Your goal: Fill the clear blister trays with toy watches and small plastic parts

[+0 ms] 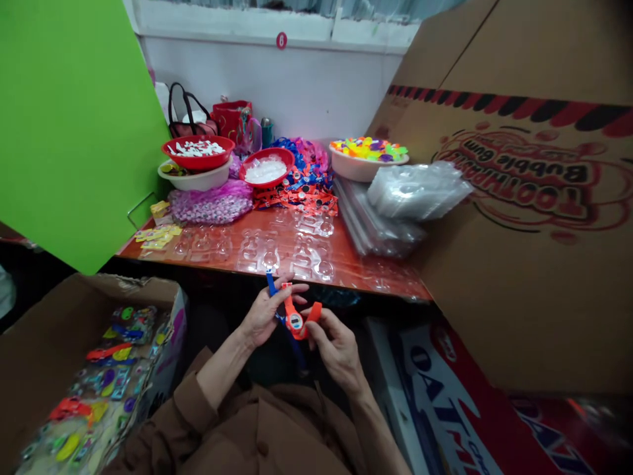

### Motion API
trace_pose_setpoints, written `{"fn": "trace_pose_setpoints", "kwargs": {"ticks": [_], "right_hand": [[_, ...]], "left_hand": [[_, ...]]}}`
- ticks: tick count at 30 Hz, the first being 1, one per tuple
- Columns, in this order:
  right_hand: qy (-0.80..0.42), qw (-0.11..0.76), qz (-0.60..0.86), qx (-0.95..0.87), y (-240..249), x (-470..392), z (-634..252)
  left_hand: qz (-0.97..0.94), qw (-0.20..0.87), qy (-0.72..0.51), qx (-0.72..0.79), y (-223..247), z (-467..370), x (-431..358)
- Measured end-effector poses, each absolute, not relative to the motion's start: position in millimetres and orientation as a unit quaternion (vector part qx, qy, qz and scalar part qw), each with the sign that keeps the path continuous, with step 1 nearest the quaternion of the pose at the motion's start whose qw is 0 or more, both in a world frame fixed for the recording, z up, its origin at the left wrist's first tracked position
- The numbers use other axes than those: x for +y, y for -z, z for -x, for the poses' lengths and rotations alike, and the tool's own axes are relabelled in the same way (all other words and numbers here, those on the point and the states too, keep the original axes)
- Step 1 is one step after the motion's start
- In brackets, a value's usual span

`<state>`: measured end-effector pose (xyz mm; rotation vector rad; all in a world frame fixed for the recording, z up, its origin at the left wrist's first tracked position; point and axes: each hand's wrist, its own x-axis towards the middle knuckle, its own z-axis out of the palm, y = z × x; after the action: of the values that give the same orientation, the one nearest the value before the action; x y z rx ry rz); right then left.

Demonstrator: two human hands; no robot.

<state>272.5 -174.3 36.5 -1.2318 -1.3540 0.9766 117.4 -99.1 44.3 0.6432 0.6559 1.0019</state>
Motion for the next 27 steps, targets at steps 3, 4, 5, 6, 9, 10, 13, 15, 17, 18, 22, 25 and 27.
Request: {"fn": "trace_pose_setpoints", "kwargs": {"ticks": [3,4,5,6,9,10,13,15,17,18,22,25,27], "right_hand": [[-0.428,0.508,0.522,-0.535,-39.4,-173.8,-272.3],[-0.445,0.506,0.52,-0.525,-39.0,-173.6,-271.6],[-0.464,0.503,0.516,-0.515,-38.0,-173.3,-270.2],[-0.484,0.501,0.511,-0.504,-36.5,-172.9,-268.3],[-0.523,0.502,0.5,-0.474,-31.3,-170.7,-260.9],[-0.527,0.506,0.496,-0.468,-30.2,-169.8,-258.5],[-0.526,0.523,0.487,-0.461,-29.4,-167.9,-255.0],[-0.516,0.538,0.482,-0.46,-30.9,-168.1,-256.3],[-0.494,0.554,0.478,-0.468,-33.4,-169.1,-260.1],[-0.474,0.568,0.479,-0.473,-35.1,-169.5,-262.5],[-0.424,0.658,0.459,-0.42,-45.7,-164.9,-270.0],[-0.494,0.703,0.389,-0.334,-55.7,-156.2,-268.9],[-0.517,0.715,0.358,-0.305,-60.6,-151.5,-265.9]], "left_hand": [[-0.301,0.784,-0.448,0.306,-41.1,-114.0,-103.1],[-0.303,0.782,-0.45,0.308,-40.5,-113.4,-104.5],[-0.305,0.778,-0.454,0.311,-40.1,-113.3,-105.9],[-0.304,0.774,-0.459,0.312,-40.0,-113.6,-107.3],[-0.289,0.763,-0.483,0.319,-39.4,-116.2,-109.2],[-0.284,0.761,-0.486,0.322,-38.5,-117.0,-108.7],[-0.274,0.756,-0.482,0.348,-32.9,-117.6,-104.7],[-0.266,0.743,-0.484,0.379,-27.6,-116.3,-101.7],[-0.254,0.732,-0.489,0.4,-22.5,-114.2,-99.8],[-0.248,0.735,-0.487,0.402,-20.3,-113.2,-99.3],[-0.139,0.804,-0.451,0.362,-15.6,-112.8,-97.7],[-0.047,0.846,-0.415,0.332,-18.0,-116.3,-94.8],[-0.019,0.854,-0.413,0.316,-23.2,-118.1,-91.7]]}}
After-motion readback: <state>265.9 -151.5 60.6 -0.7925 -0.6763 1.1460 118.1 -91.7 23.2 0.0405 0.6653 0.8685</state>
